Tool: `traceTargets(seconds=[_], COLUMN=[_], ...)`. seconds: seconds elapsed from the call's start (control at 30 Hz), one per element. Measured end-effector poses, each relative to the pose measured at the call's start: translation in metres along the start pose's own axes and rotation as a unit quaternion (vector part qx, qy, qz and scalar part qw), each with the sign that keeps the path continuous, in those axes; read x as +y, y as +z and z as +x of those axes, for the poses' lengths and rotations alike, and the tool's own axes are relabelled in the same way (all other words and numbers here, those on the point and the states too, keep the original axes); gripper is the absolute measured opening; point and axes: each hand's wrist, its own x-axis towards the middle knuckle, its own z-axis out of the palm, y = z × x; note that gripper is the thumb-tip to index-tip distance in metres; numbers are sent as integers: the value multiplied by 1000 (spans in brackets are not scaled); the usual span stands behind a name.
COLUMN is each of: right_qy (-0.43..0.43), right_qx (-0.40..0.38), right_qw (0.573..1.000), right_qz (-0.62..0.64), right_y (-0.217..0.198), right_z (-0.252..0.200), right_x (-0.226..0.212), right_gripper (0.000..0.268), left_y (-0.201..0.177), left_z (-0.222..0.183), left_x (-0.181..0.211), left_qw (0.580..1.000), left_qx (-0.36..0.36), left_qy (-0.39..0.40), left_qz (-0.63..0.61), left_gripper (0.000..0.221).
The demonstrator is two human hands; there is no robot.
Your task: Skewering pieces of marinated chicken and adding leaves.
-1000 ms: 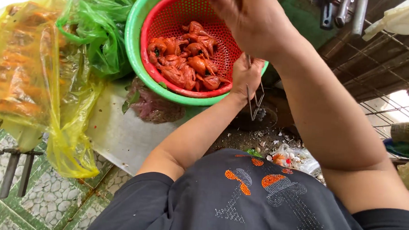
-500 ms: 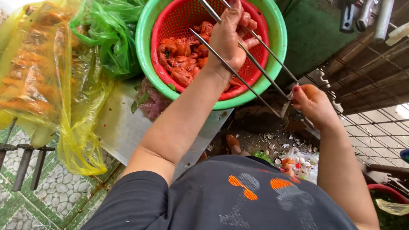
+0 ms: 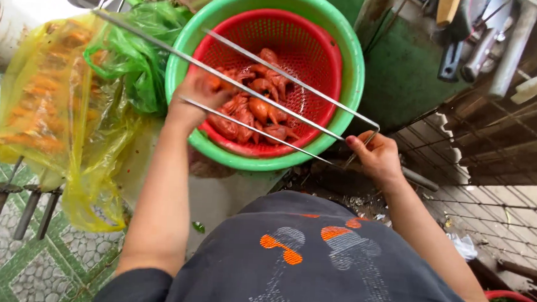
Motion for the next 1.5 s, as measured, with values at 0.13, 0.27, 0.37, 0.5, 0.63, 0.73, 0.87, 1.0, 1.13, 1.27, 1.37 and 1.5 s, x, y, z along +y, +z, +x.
traceTargets(seconds=[0.13, 0.27, 0.37, 0.5, 0.63, 0.73, 0.87, 1.0, 1.13, 1.27, 1.37, 1.5], right_qy=[19, 53, 83, 126, 145, 153, 151, 115, 54, 84, 85, 102], right_qx=[4, 28, 40, 58, 63, 72, 80, 71, 43, 24, 9, -3], right_qw=[1000, 998, 996, 990, 985, 979, 978, 989, 996, 990, 990, 987], right_qz=[11, 22, 19, 36, 70, 116, 122, 56, -50, -110, -114, -127], right_y=[-9, 0, 7, 11, 18, 19, 17, 5, -13, -23, -26, -23], right_z=[16, 28, 36, 42, 36, 31, 21, 9, -2, -14, -18, -23], right_x=[3, -11, -14, 1, 8, 9, 6, -4, -16, -21, -22, -16], right_gripper=[32, 34, 38, 44, 42, 42, 41, 39, 39, 42, 43, 44], left_y=[9, 39, 55, 70, 94, 107, 90, 40, -16, -67, -103, -140], left_z=[-34, -35, -21, 3, 0, 2, 9, 30, 33, 31, 35, 39], left_x=[-9, -20, -57, -57, -60, -69, -58, -66, -53, -42, -32, -17], left_qw=[940, 915, 900, 885, 851, 831, 883, 875, 806, 852, 895, 933], left_qx=[99, 63, 87, 89, 137, 233, 285, 225, 145, 74, 66, 166], left_qy=[-314, -332, -301, -325, -381, -239, -187, -215, -195, -137, -71, -33], left_qz=[84, 220, 303, 323, 335, 445, 324, -370, -540, -501, -436, -316], left_gripper=[45, 52, 51, 72, 82, 87, 74, 34, 22, 26, 31, 54])
